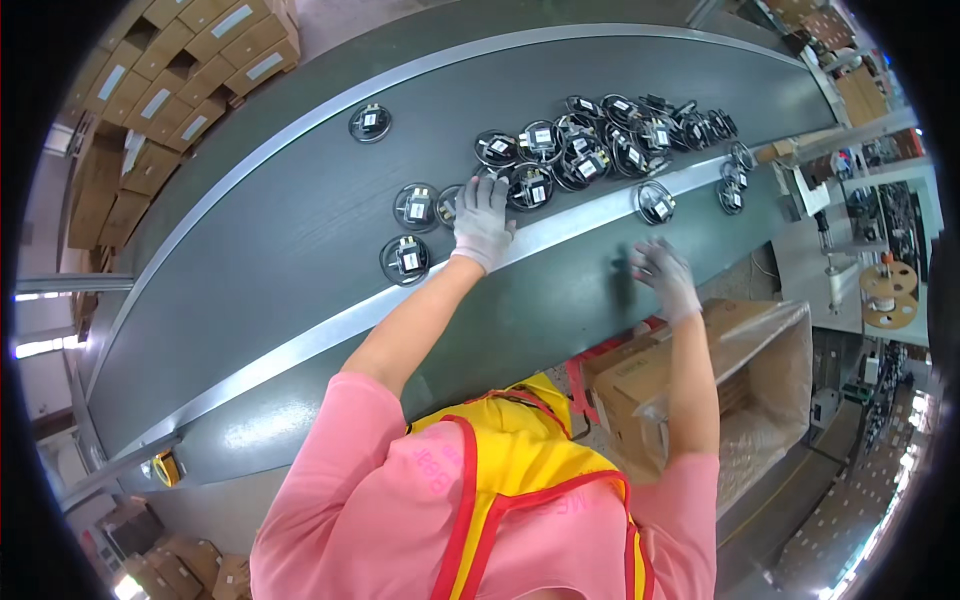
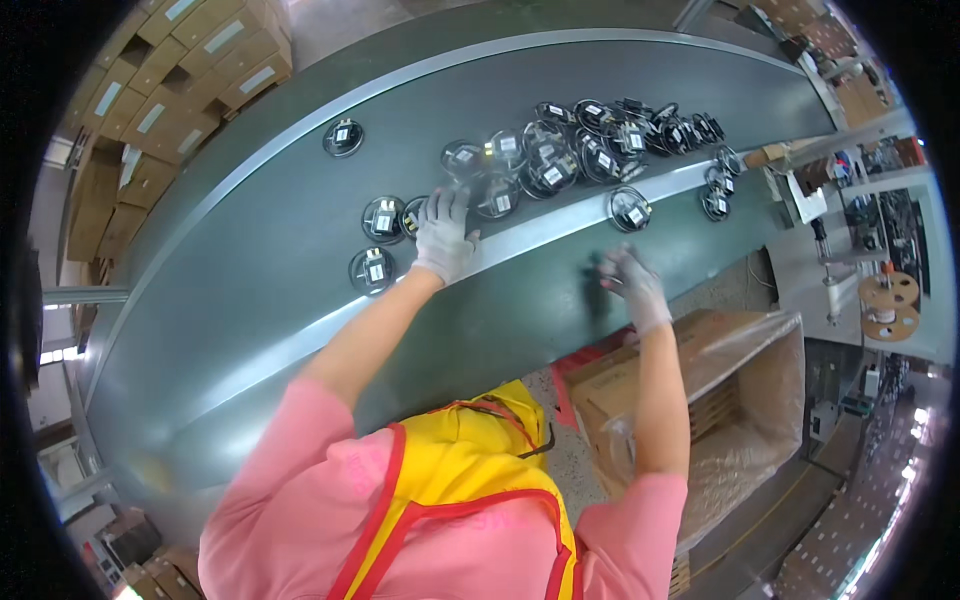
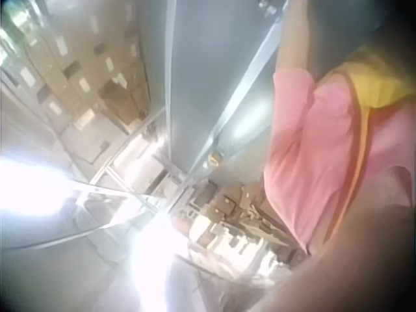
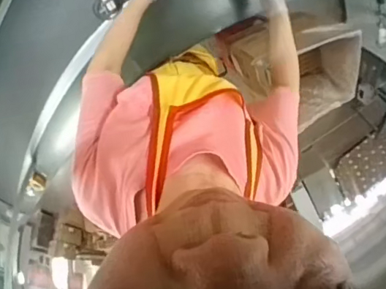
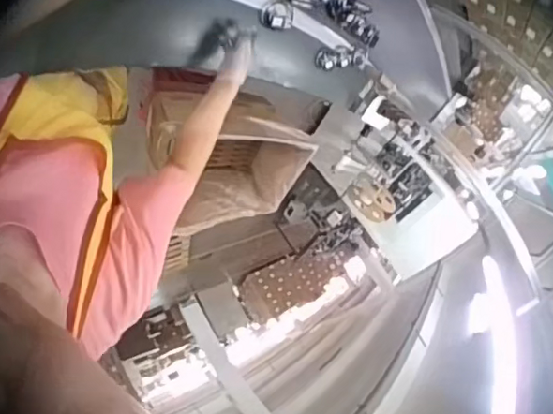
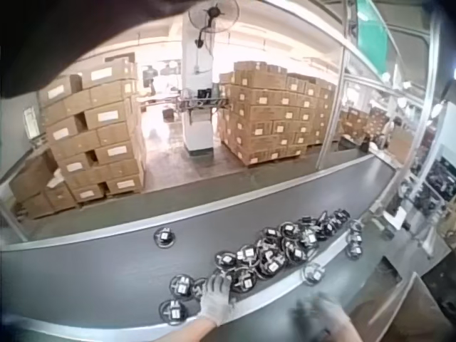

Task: Picking electronic motor components from a conveyor belt and packing them into a partitioned shipping box.

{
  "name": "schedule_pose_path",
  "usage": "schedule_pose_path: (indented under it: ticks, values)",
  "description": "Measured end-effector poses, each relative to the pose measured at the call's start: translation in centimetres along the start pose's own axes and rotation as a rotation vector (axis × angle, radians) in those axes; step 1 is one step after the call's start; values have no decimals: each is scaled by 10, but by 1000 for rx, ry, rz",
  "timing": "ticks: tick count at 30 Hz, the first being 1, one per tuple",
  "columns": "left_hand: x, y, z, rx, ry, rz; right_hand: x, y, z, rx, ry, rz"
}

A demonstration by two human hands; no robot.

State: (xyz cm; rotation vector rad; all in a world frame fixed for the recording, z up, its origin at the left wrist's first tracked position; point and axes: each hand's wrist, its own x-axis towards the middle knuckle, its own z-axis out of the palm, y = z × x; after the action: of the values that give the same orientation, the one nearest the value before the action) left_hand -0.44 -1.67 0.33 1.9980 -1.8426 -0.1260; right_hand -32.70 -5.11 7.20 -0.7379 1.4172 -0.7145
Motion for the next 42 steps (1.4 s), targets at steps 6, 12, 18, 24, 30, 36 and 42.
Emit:
schedule_pose_path:
  ticks: [6,12,18,24,30,36,42]
  values:
    - [75,-34,4,191,-106,56,158,-36,63,244,-58,-196]
    - [61,-97,-29,324,-63,-149,174,-57,167,-219,-249,-267]
    - [28,-160,-61,409,-97,-395,139,-35,269,-824,-444,-460]
    - [8,-211,-95,407,-95,-651,137,-41,275,-782,-746,-650]
    - [43,-220,-112,161,-109,-649,213,-97,218,-1332,218,-1358]
    - [58,-222,-90,-126,86,-618,198,-80,253,-1800,11,-1028]
    - [56,-165,-81,-120,-20,-479,126,-23,257,-1421,-380,-1290]
